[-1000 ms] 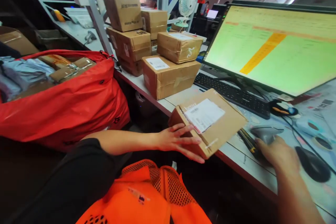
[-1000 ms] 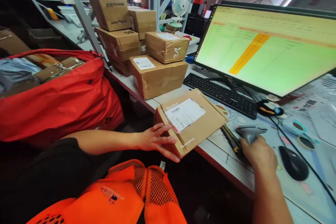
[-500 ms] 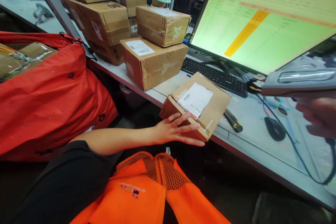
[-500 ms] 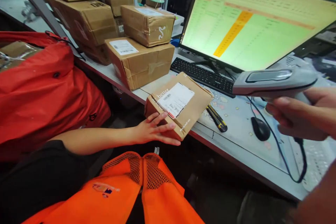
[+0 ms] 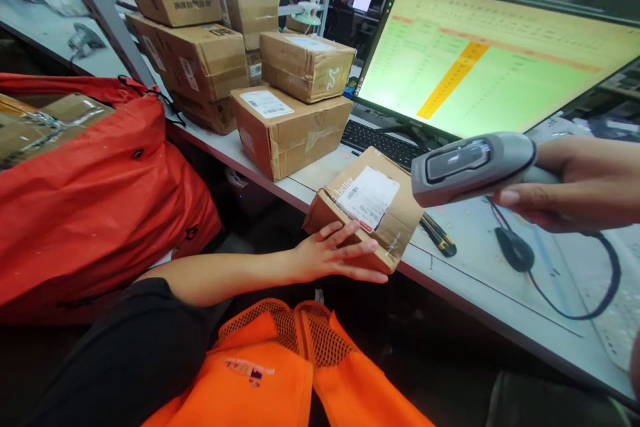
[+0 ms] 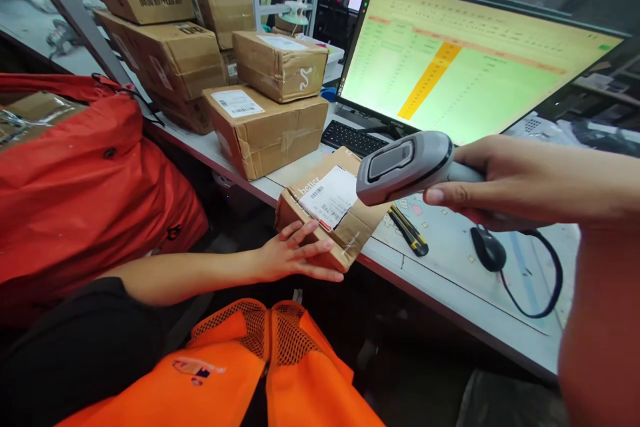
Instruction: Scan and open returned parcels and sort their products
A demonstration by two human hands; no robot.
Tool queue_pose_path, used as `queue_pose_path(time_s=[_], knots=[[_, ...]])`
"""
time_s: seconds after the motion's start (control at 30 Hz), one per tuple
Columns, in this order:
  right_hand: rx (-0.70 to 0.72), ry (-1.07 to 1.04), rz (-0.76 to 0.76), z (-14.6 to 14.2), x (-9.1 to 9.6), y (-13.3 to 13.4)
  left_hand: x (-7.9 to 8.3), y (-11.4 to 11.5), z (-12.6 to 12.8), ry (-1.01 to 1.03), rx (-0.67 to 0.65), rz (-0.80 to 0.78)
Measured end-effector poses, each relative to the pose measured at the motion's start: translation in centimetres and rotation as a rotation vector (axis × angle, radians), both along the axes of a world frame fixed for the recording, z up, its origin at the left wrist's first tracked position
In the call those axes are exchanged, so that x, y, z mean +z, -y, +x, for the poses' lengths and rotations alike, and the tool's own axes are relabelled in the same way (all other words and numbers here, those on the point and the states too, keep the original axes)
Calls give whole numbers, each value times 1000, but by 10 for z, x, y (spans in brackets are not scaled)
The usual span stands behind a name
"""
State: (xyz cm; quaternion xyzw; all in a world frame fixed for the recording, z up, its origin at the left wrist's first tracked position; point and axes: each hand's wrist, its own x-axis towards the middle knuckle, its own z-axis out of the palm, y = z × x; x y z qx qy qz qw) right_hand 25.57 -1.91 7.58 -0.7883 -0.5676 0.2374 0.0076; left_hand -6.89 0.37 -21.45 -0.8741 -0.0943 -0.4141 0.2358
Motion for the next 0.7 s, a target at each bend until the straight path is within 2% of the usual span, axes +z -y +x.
queue_pose_path(time_s=[0.07,0.17,0.3,0.4,0.53,0.7], knots=[[77,11,-234,-9,2,-2,0,0,0,-3,-3,2],[141,89,-283,-10,0,-4,0,0,-1,-1,0,1],[228,81,-299,3,-4,-7,0,0,-2,-50,-21,-49],[164,97,-293,-2,-3,-6,1,0,-2,-38,-10,-34],[39,145,-315,-22,0,-3,2,0,-2,-11,25,10],[-2,203,-241,-40,6,-3,0,1,-1,-21,-13,-35]])
